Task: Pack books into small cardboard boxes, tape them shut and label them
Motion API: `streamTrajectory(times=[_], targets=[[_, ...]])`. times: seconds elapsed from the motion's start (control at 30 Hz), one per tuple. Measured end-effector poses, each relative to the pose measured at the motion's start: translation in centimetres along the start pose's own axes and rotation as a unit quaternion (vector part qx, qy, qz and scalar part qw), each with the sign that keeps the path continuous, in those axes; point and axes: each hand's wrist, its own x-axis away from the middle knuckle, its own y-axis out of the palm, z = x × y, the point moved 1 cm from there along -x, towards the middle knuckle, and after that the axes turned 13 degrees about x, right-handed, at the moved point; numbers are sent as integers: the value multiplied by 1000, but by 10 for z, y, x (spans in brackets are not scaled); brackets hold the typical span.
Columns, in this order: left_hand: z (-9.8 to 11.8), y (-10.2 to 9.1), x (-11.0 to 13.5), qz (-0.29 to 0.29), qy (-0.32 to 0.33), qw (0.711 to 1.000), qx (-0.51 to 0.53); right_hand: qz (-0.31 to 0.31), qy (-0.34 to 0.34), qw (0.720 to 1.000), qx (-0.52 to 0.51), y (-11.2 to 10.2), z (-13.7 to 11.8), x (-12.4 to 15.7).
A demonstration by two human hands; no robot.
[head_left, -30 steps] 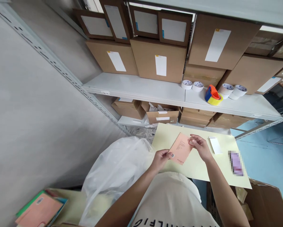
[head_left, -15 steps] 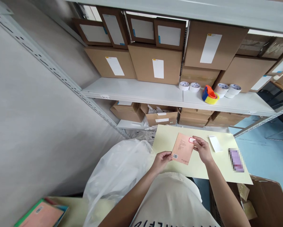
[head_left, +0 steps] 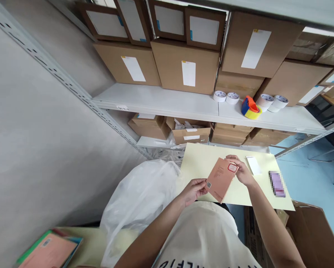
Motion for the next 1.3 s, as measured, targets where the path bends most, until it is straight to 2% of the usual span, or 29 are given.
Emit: streamTrajectory(times=[0.1,0.23,0.33,0.43,0.57,0.67,0.8,0.87,0.97,1.1,1.2,1.3], targets=[[-3,5,-3,-16,-17,999,-35,-46,-13,999,23,-1,-5,-4],[9,5,-4,8,58,998,-32,-86,51,995,-13,0,-3,-9],[24,3,0,-5,107,994,-31,-90,81,992,-16,1,-2,-13],[33,8,4,-11,153,980,-130,-97,90,991,-10,5,-5,-18],[29,20,2,26,206,948,-240,-95,97,991,-12,12,-6,-20],[19,25,-2,36,216,941,-259,-53,118,991,-37,13,-2,-14],[5,31,-7,55,183,960,-204,49,184,974,-122,7,6,3],[-2,37,-9,68,167,971,-157,72,211,959,-176,2,8,16],[-10,48,-12,79,149,981,-94,52,228,946,-226,-5,9,38],[-19,57,-17,97,140,984,-45,6,231,941,-245,-13,11,69],[-25,63,-20,116,147,981,-42,-29,212,946,-243,-19,14,88],[-33,70,-21,103,144,980,-87,-10,204,955,-216,-27,22,100]])
